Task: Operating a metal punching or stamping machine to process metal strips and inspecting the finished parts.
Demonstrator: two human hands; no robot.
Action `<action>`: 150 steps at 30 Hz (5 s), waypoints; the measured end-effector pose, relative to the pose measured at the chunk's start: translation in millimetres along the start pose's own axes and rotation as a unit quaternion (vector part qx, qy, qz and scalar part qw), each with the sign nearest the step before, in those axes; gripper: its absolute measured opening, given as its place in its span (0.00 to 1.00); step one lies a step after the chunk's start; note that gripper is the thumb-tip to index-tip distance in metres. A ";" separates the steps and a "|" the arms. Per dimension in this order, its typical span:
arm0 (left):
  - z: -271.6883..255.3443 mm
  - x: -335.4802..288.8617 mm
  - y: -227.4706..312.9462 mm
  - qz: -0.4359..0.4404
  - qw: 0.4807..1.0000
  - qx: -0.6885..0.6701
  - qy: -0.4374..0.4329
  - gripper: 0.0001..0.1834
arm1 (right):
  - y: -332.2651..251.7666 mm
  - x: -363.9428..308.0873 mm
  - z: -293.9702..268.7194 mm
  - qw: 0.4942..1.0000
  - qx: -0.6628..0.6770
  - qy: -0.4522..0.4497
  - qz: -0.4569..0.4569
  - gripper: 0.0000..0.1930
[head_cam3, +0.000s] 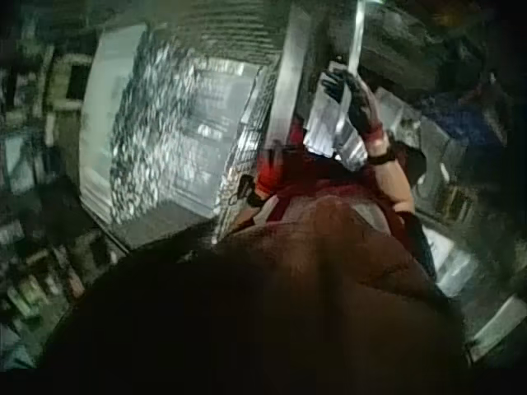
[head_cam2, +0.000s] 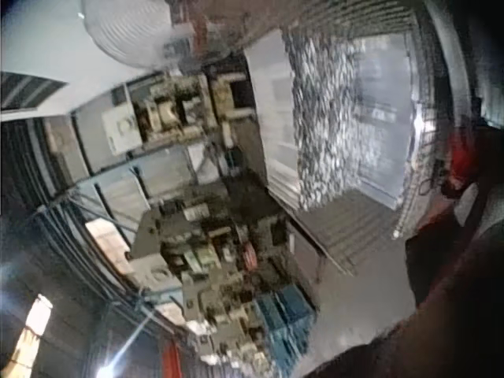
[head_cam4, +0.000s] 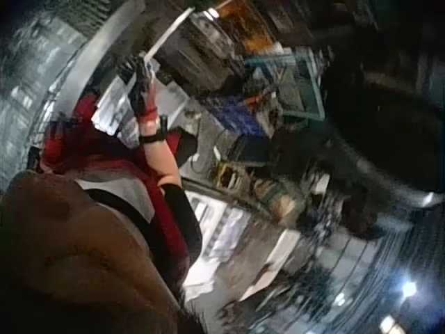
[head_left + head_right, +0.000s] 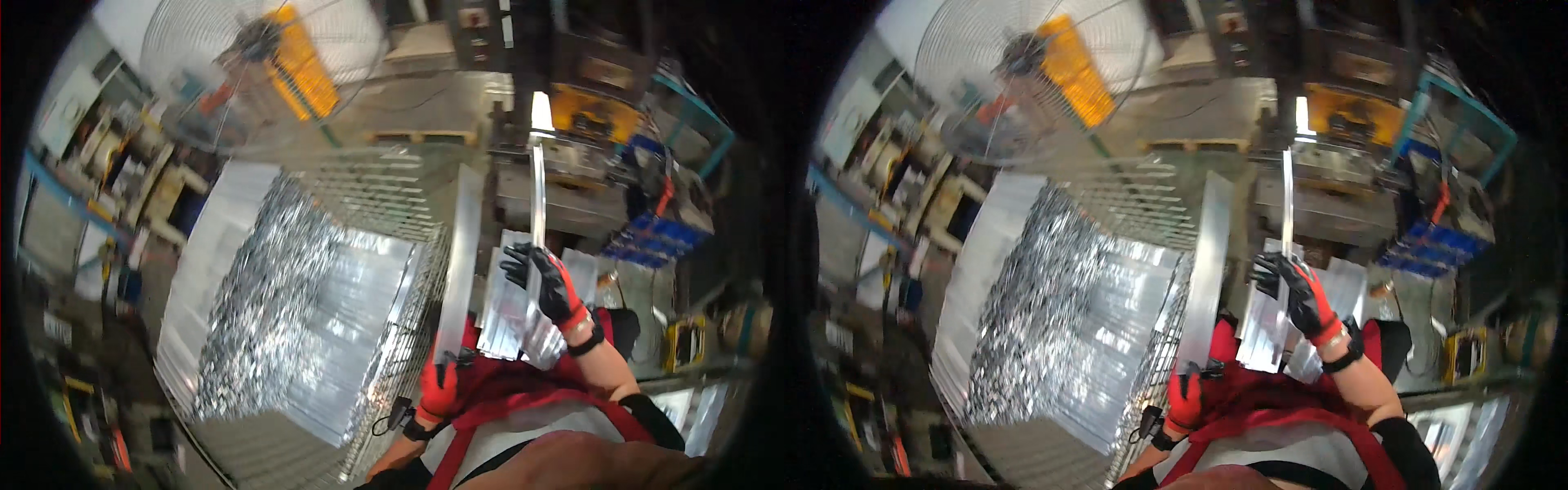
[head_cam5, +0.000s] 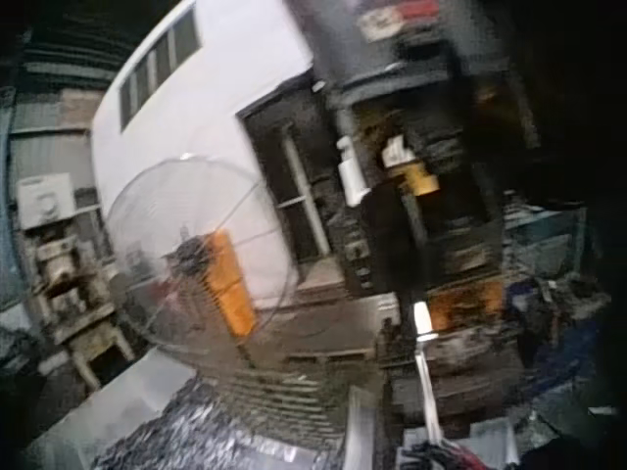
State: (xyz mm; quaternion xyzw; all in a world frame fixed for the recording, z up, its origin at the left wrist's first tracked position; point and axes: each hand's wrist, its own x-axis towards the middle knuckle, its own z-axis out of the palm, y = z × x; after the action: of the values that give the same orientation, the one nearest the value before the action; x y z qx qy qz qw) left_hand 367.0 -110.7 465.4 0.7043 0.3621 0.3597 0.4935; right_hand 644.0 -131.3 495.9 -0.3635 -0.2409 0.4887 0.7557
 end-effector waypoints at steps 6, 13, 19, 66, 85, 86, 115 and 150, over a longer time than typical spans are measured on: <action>40.6 4.8 46.0 0.231 0.934 0.166 -0.216 0.38 | -19.3 -42.1 -50.6 0.970 0.054 0.098 -0.215 0.19; 75.3 -1.4 29.3 0.194 0.877 -0.043 -0.438 0.34 | -31.9 -106.9 -43.7 0.973 -0.036 0.089 -0.208 0.25; 75.4 11.4 38.4 0.016 0.875 -0.257 -0.410 0.21 | -16.9 -140.1 -8.2 0.999 -0.030 0.028 -0.015 0.22; 116.2 74.2 98.6 0.042 0.974 -0.180 -0.131 0.30 | -57.3 -131.8 -11.1 0.968 -0.250 0.027 -0.026 0.25; 107.7 92.6 121.0 0.124 0.931 -0.044 -0.340 0.40 | -10.7 -139.4 -54.6 0.998 -0.041 -0.020 0.054 0.26; 106.8 91.4 120.2 0.123 0.927 -0.048 -0.350 0.40 | -13.0 -136.2 -58.9 0.991 -0.109 -0.017 0.079 0.29; 85.7 48.9 112.4 0.059 0.918 -0.034 -0.391 0.46 | -69.7 -136.4 -31.5 0.991 -0.070 -0.033 -0.105 0.37; 109.5 32.9 97.4 0.067 0.922 -0.013 -0.382 0.48 | -96.5 -137.0 1.4 0.995 -0.082 -0.005 -0.064 0.43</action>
State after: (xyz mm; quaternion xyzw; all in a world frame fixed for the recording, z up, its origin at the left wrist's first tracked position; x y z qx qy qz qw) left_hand 492.5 -154.2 535.5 0.8046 0.0934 0.1002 0.5778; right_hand 641.7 -281.0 571.3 -0.4059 -0.3065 0.4193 0.7520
